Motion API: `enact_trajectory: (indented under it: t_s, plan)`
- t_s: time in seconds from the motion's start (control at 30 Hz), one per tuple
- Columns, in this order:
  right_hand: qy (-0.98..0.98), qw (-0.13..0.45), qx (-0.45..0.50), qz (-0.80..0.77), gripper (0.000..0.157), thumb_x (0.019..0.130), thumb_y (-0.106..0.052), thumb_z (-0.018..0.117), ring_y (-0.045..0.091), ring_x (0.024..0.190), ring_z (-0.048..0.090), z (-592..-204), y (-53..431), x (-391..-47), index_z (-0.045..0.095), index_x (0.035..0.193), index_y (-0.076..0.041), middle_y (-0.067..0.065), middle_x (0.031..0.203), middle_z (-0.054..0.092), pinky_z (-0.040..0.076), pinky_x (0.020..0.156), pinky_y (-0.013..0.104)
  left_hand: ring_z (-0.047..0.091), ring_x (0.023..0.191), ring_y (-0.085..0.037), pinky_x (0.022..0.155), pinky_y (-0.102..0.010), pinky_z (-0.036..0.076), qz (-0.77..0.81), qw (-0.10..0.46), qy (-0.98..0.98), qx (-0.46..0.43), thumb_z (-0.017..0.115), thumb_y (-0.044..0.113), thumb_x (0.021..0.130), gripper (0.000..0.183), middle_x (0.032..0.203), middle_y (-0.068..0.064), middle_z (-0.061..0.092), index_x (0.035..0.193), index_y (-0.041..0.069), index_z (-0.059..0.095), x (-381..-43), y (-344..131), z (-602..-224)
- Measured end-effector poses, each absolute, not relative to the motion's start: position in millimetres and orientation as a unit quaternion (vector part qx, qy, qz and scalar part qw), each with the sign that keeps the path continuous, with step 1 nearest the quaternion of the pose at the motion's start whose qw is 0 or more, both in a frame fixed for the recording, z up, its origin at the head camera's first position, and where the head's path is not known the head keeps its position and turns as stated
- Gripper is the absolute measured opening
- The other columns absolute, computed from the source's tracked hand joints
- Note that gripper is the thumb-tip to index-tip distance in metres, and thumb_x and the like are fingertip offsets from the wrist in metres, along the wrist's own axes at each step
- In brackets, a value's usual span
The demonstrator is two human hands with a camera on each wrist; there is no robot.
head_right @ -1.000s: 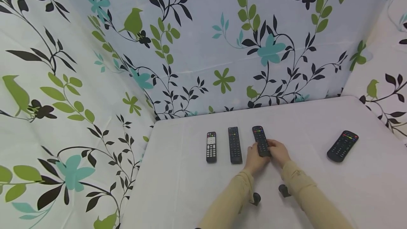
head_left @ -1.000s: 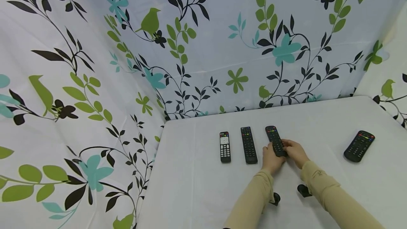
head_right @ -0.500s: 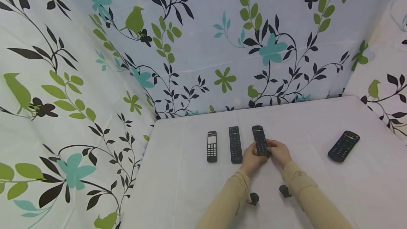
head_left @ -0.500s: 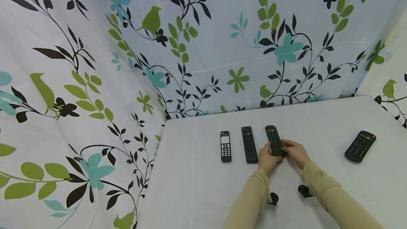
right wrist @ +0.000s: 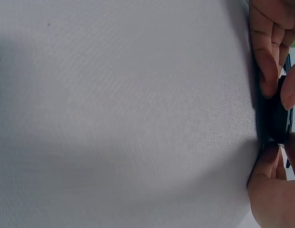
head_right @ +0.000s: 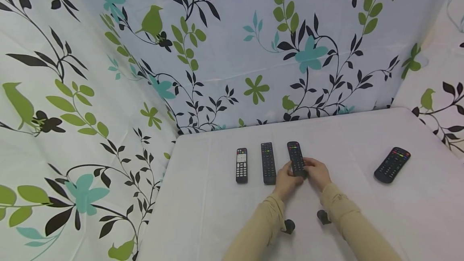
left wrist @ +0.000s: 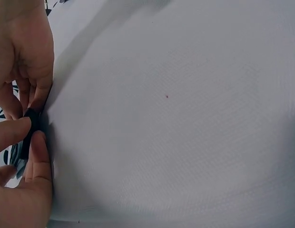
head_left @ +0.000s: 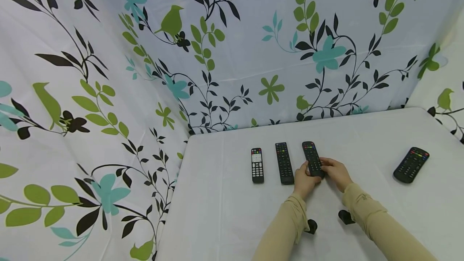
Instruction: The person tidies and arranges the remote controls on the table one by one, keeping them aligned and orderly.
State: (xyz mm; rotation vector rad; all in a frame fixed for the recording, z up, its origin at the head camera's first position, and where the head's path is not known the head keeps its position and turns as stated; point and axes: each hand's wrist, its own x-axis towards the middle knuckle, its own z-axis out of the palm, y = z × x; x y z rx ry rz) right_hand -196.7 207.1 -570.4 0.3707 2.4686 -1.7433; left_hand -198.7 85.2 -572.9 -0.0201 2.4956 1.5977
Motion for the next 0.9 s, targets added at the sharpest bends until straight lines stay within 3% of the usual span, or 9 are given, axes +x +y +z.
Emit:
enact_trajectory:
  t_s: [0.23, 0.37, 0.47, 0.6, 0.73, 0.9]
  plan:
    - [0.801, 0.061, 0.127, -0.582, 0.047, 0.091, -0.020, 0.038, 0.033, 0.118, 0.042, -565.5, 211.7, -191.7, 0.033, 0.132, 0.005, 0.027, 0.132, 0.038, 0.040, 0.094, 0.037, 0.034, 0.064, -0.004, 0.058, -0.016, 0.030, 0.533, 0.059, 0.844, -0.021, 0.073, 0.012, 0.060, 0.062, 0.072, 0.002, 0.046, 0.119, 0.009, 0.053, -195.8, 87.3, -567.9]
    - [0.806, 0.047, 0.128, -0.576, 0.050, 0.093, -0.028, 0.035, 0.009, 0.098, 0.054, -560.1, 221.0, -182.1, 0.033, 0.132, 0.003, 0.025, 0.132, 0.039, 0.046, 0.081, 0.020, 0.033, 0.062, -0.003, 0.056, -0.015, 0.030, 0.540, 0.033, 0.841, -0.003, 0.071, 0.013, 0.062, 0.056, 0.072, 0.002, 0.045, 0.115, 0.010, 0.055, -194.5, 90.6, -560.8]
    - [0.807, 0.026, 0.132, -0.575, 0.050, 0.093, -0.029, 0.035, -0.010, 0.084, 0.048, -555.1, 230.1, -174.8, 0.033, 0.132, 0.002, 0.024, 0.130, 0.041, 0.044, 0.072, 0.012, 0.035, 0.061, 0.000, 0.056, -0.013, 0.032, 0.542, 0.025, 0.840, 0.012, 0.071, 0.015, 0.065, 0.052, 0.074, 0.002, 0.048, 0.114, 0.013, 0.056, -194.4, 93.4, -554.9]
    - [0.783, -0.014, 0.157, -0.601, 0.052, 0.092, -0.030, 0.038, -0.013, 0.081, 0.046, -554.8, 246.5, -172.4, 0.032, 0.133, 0.002, 0.011, 0.116, 0.050, 0.045, 0.072, 0.009, 0.039, 0.062, 0.003, 0.057, -0.012, 0.036, 0.545, 0.036, 0.837, 0.033, 0.071, 0.016, 0.067, 0.051, 0.077, 0.001, 0.053, 0.115, 0.017, 0.056, -195.3, 97.9, -545.4]
    - [0.726, -0.098, 0.194, -0.653, 0.045, 0.090, -0.024, 0.044, -0.011, 0.078, 0.049, -574.7, 275.3, -177.3, 0.040, 0.130, -0.004, -0.013, 0.092, 0.051, 0.044, 0.068, 0.006, 0.043, 0.060, 0.002, 0.055, -0.014, 0.038, 0.562, 0.082, 0.820, 0.073, 0.071, 0.018, 0.070, 0.053, 0.080, -0.001, 0.058, 0.119, 0.022, 0.053, -195.5, 104.1, -536.0]
    - [0.695, -0.263, 0.263, -0.615, 0.033, 0.086, -0.010, 0.046, -0.014, 0.068, 0.047, -579.0, 311.3, -172.1, 0.056, 0.117, -0.015, -0.024, 0.077, 0.048, 0.039, 0.063, 0.002, 0.057, 0.065, -0.006, 0.057, -0.017, 0.044, 0.601, 0.183, 0.770, 0.111, 0.068, 0.023, 0.074, 0.055, 0.080, 0.009, 0.057, 0.122, 0.039, 0.045, -192.9, 113.1, -527.6]
